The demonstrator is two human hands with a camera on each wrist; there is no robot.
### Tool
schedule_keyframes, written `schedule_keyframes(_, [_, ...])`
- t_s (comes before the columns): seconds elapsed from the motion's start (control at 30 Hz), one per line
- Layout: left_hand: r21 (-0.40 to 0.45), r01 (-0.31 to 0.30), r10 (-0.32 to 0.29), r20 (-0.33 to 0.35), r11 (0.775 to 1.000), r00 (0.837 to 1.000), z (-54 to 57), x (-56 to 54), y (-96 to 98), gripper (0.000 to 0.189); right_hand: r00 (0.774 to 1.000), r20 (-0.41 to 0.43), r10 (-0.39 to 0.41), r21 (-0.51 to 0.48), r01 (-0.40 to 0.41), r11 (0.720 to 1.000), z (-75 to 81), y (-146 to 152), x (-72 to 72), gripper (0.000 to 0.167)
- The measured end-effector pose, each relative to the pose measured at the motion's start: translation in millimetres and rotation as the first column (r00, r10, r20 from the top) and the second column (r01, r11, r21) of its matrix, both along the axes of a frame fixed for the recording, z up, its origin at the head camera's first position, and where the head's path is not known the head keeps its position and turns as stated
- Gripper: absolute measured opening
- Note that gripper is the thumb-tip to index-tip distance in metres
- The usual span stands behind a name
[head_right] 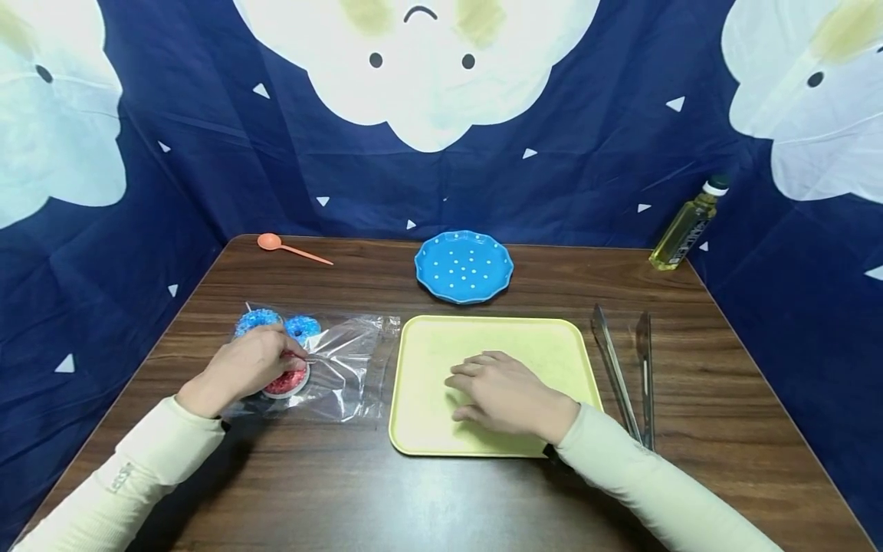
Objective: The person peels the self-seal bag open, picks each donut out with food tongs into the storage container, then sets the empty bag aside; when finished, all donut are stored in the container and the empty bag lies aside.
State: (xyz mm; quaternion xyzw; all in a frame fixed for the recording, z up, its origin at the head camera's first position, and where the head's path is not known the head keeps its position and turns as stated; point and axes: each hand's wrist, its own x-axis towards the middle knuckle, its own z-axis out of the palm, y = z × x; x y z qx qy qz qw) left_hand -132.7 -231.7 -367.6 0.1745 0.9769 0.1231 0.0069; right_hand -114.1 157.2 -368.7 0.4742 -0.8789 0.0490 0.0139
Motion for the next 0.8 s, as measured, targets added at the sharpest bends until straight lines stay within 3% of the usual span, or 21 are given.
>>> schedule_keyframes(0.17, [-0.007, -0.027, 0.027, -0.003, 1.000, 1.000, 1.1, 0.5, 0.7, 0.004, 0.991, -0.011, -0.133, -0.066, 0.133, 0.989, -5.3, 23.6, 3.7, 0.048])
schedule_keyframes(0.33, [-0.031, -0.055, 0.055, 0.015, 0.998, 0.998, 5.2, 2.2, 0.1, 0.006, 0.961, -0.074, -0.266, -0.110, 0.258, 0.960, -6.2, 43.5, 6.3, 0.048])
schedule_keyframes(0.43, [-0.034, -0.075, 0.076, 0.043, 0.997, 0.996, 7.7, 1.6, 0.7, 0.009, 0.927, -0.084, -0.366, -0.132, 0.354, 0.926, -4.7, 59.2, 8.8, 0.048])
schedule_keyframes(0.57, [-0.034, -0.075, 0.076, 0.055, 0.997, 0.996, 9.0, 0.6, 2.4, 0.013, 0.863, -0.040, -0.503, -0.141, 0.493, 0.858, -1.9, 84.2, 14.2, 0.051])
schedule_keyframes(0.8, [-0.048, -0.024, 0.023, -0.023, 0.999, 0.999, 9.7, 4.0, 1.0, 0.015, 0.771, 0.023, -0.636, -0.113, 0.634, 0.765, -5.4, 113.2, 25.3, 0.063])
